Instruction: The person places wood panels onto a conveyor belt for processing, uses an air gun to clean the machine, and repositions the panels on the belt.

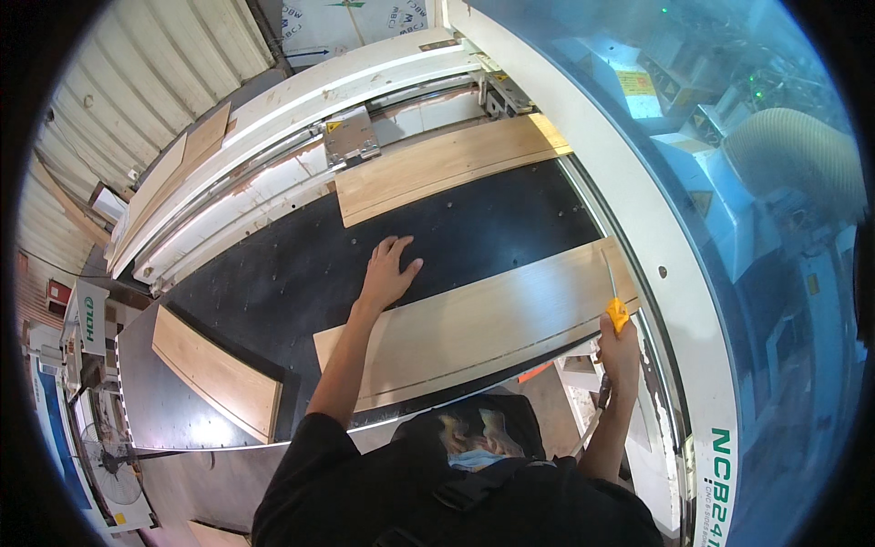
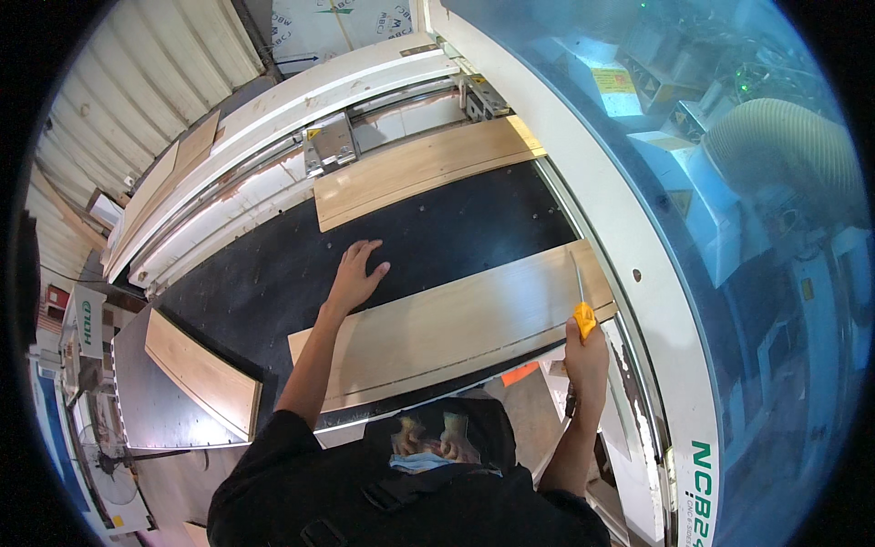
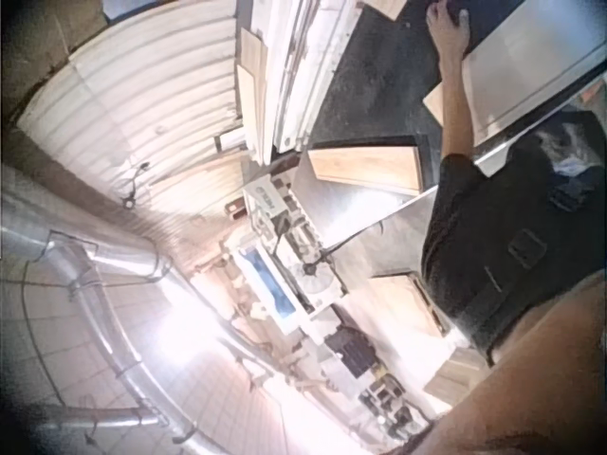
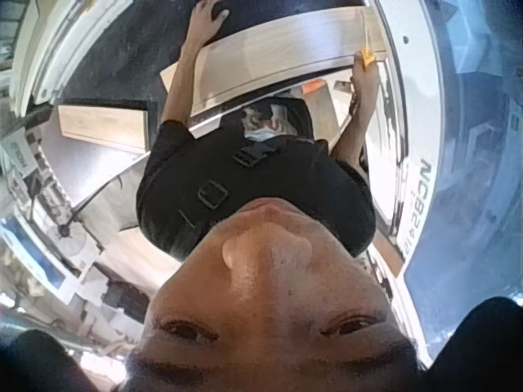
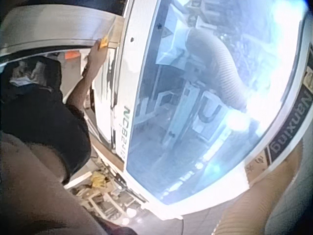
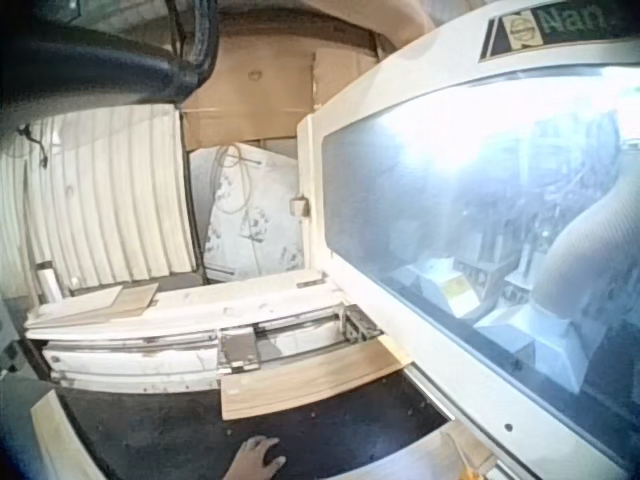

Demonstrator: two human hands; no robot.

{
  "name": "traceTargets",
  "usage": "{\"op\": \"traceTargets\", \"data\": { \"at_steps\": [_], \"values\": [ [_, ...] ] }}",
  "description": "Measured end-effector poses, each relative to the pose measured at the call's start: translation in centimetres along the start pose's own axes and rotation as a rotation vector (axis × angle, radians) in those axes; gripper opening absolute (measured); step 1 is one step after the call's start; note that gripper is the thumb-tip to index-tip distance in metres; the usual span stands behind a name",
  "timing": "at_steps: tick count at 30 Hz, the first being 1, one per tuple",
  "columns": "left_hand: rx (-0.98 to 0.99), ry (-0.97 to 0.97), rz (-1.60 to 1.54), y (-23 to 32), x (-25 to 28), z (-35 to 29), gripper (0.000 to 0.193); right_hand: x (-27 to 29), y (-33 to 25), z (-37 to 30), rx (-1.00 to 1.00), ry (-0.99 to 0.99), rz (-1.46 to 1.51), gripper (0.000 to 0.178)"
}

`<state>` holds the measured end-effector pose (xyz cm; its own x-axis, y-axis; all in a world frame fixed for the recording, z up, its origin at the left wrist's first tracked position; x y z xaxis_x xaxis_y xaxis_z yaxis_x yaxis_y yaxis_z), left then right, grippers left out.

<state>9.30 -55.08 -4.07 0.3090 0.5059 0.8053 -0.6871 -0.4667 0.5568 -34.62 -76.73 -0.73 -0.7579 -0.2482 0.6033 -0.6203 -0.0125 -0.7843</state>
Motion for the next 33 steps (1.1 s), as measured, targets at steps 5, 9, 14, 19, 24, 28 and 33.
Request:
{"op": "traceTargets", "data": {
  "at_steps": [5,9,14,19,24,28,33],
  "values": [
    [-0.071,-0.096,0.169,-0.6,-7.2,10.5,0.081,-1.9,0.9,-1.0,-0.031,-0.300,0.126,0.038],
    [-0.077,-0.155,0.367,-1.0,-11.2,18.2,0.096,-3.4,-0.8,-4.5,-0.093,-0.482,0.191,0.038],
    [0.003,-0.194,0.458,-3.5,-14.0,21.4,0.095,-5.7,-2.2,-7.1,0.053,-0.754,0.147,0.047],
    [-0.056,-0.204,0.492,-3.2,-14.3,19.4,0.097,-4.9,-2.5,-5.2,-0.051,-0.496,0.037,0.051],
    [-0.041,-0.313,0.492,-4.4,-13.1,15.2,0.101,-1.3,1.3,0.4,0.055,-0.042,-0.214,0.046],
    [-0.077,-0.344,0.455,-5.5,-11.6,11.4,0.102,3.4,5.2,1.9,0.120,0.260,-0.099,0.038],
    [-0.095,-0.382,0.402,-7.0,-9.1,6.9,0.101,6.9,11.6,0.1,0.161,0.518,-0.194,0.041]
  ]
}}
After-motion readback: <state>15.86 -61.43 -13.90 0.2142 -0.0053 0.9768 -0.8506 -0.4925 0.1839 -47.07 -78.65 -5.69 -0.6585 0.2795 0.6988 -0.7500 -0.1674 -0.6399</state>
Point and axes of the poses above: each hand's wrist, its own z-axis towards the middle knuckle, its own x-axis out of the back of the hand, y = z × x, the point moved 10 cm from there along z, towards the middle knuckle, and after that the axes turned 6 degrees about y, right-handed, at the moved point
